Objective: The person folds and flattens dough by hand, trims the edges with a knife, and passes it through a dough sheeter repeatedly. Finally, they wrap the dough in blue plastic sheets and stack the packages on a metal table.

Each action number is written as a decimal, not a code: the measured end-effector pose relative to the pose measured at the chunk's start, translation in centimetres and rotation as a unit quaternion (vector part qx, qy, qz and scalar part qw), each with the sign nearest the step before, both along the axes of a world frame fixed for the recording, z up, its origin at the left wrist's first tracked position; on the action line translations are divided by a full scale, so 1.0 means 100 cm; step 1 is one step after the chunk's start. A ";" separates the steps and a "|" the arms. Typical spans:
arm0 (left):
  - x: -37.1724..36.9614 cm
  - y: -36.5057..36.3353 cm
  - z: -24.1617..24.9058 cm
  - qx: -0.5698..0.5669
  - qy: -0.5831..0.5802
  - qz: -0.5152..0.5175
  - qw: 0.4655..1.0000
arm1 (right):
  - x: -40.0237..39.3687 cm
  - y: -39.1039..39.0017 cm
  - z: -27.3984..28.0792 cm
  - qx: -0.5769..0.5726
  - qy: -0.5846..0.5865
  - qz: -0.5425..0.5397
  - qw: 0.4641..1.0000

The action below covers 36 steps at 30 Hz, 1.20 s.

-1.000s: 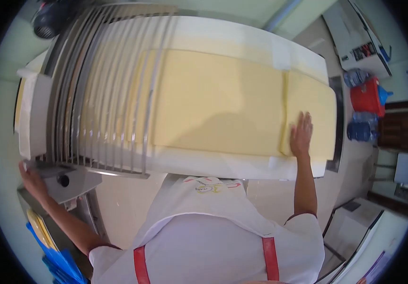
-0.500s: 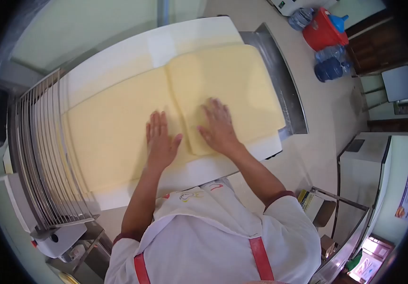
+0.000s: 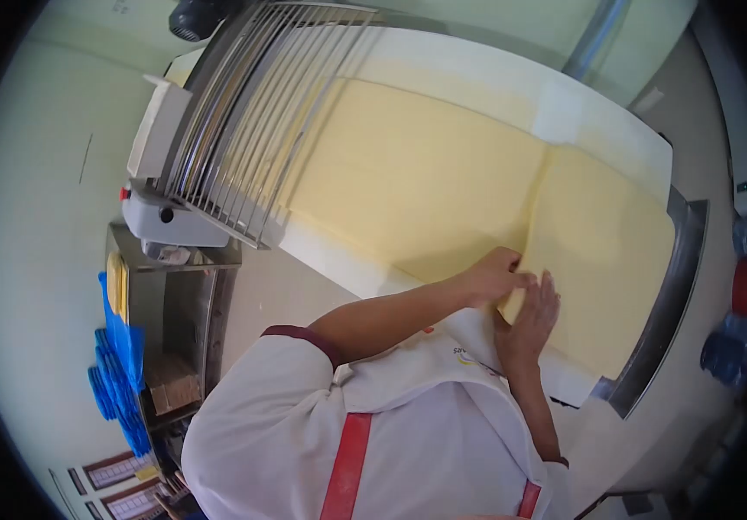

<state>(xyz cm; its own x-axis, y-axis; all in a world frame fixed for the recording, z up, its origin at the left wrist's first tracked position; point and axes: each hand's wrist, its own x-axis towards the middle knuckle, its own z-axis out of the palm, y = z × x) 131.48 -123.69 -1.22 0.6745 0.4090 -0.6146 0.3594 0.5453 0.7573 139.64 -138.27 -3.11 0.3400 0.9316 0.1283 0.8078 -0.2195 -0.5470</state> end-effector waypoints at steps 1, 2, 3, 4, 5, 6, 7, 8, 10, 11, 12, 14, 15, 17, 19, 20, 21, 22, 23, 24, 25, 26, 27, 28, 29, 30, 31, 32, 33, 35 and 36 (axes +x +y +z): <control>0.007 0.006 0.019 0.028 0.009 -0.034 0.999 | 0.007 0.000 -0.002 0.017 0.011 -0.019 1.000; 0.010 0.006 0.029 0.053 0.018 -0.069 0.996 | 0.012 -0.002 -0.002 0.031 0.020 -0.040 0.998; 0.010 0.006 0.015 0.022 -0.031 -0.036 0.999 | 0.017 0.002 0.014 0.045 0.040 -0.067 0.996; 0.011 0.011 0.008 -0.011 0.000 -0.032 0.999 | 0.023 0.002 0.016 0.053 0.071 -0.065 0.994; 0.014 0.021 0.002 -0.045 0.030 -0.033 0.998 | 0.029 -0.002 0.016 0.059 0.101 -0.068 0.991; 0.019 0.031 -0.004 -0.079 0.060 -0.037 0.994 | 0.035 -0.006 0.016 0.067 0.129 -0.074 0.987; 0.025 0.042 -0.014 -0.083 0.032 -0.018 0.996 | 0.034 -0.004 0.018 0.086 0.108 -0.083 0.987; 0.031 0.052 -0.022 -0.091 0.002 -0.001 0.996 | 0.033 -0.004 0.019 0.089 0.101 -0.066 0.989; 0.049 0.073 -0.025 -0.062 0.003 0.045 0.997 | 0.034 -0.009 0.021 0.089 0.080 -0.039 0.992; 0.058 0.080 -0.023 -0.059 0.012 0.048 0.997 | 0.036 -0.011 0.022 0.094 0.091 -0.045 0.990; 0.066 0.087 -0.021 -0.055 0.020 0.053 0.997 | 0.037 -0.011 0.023 0.102 0.102 -0.047 0.988; 0.080 0.099 -0.019 -0.038 0.014 0.060 0.997 | 0.038 -0.012 0.022 0.124 0.139 -0.064 0.980; 0.090 0.104 -0.021 -0.038 0.008 0.070 0.997 | 0.039 -0.013 0.020 0.139 0.164 -0.078 0.974; 0.107 0.115 -0.024 -0.039 -0.001 0.097 0.994 | 0.037 -0.013 0.019 0.170 0.206 -0.107 0.958; 0.122 0.123 -0.021 -0.029 -0.027 0.089 0.995 | 0.039 -0.015 0.014 0.168 0.236 -0.136 0.948; 0.127 0.126 -0.019 -0.026 -0.039 0.087 0.995 | 0.039 -0.016 0.014 0.165 0.251 -0.149 0.942; 0.132 0.125 -0.014 0.009 -0.032 0.076 0.997 | 0.039 -0.017 0.019 0.162 0.284 -0.181 0.928; 0.138 0.129 -0.018 0.101 -0.014 0.042 0.994 | 0.040 -0.017 0.027 0.157 0.316 -0.211 0.912; 0.145 0.135 -0.020 0.193 0.003 0.010 0.981 | 0.040 -0.017 0.032 0.154 0.346 -0.240 0.894; 0.151 0.137 -0.022 0.285 0.018 -0.024 0.958 | 0.044 -0.020 0.033 0.180 0.370 -0.271 0.870; 0.158 0.133 -0.008 0.316 0.031 -0.046 0.947 | 0.051 -0.027 0.032 0.205 0.392 -0.300 0.845; 0.168 0.126 0.024 0.345 0.044 -0.067 0.935 | 0.059 -0.034 0.034 0.230 0.412 -0.329 0.818; 0.176 0.119 0.057 0.373 0.056 -0.087 0.922 | 0.065 -0.042 0.042 0.274 0.388 -0.330 0.816; 0.185 0.112 0.081 0.390 0.038 -0.090 0.916 | 0.070 -0.049 0.057 0.318 0.364 -0.328 0.812; 0.193 0.105 0.105 0.407 0.020 -0.096 0.908 | 0.073 -0.055 0.073 0.362 0.340 -0.326 0.804; 0.197 0.099 0.131 0.404 -0.004 -0.113 0.908 | 0.075 -0.061 0.088 0.372 0.303 -0.316 0.819; 0.200 0.096 0.153 0.403 -0.029 -0.131 0.905 | 0.075 -0.066 0.102 0.384 0.265 -0.305 0.830; 0.203 0.094 0.165 0.398 -0.062 -0.119 0.908 | 0.073 -0.068 0.116 0.396 0.228 -0.294 0.839; 0.205 0.091 0.175 0.391 -0.094 -0.108 0.909 | 0.069 -0.069 0.129 0.391 0.194 -0.285 0.853; 0.202 0.093 0.179 0.428 -0.164 -0.088 0.885 | 0.059 -0.067 0.150 0.378 0.129 -0.263 0.878; 0.197 0.100 0.179 0.470 -0.202 -0.081 0.856 | 0.056 -0.062 0.156 0.365 0.115 -0.196 0.903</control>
<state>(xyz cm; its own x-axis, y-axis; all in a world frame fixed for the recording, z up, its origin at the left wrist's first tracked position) 151.16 -113.67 16.64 0.8489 0.4753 0.2311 -0.0226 -0.4043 0.9144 145.24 -144.49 12.53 0.7210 0.4297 0.5436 0.5932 0.0228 -0.8048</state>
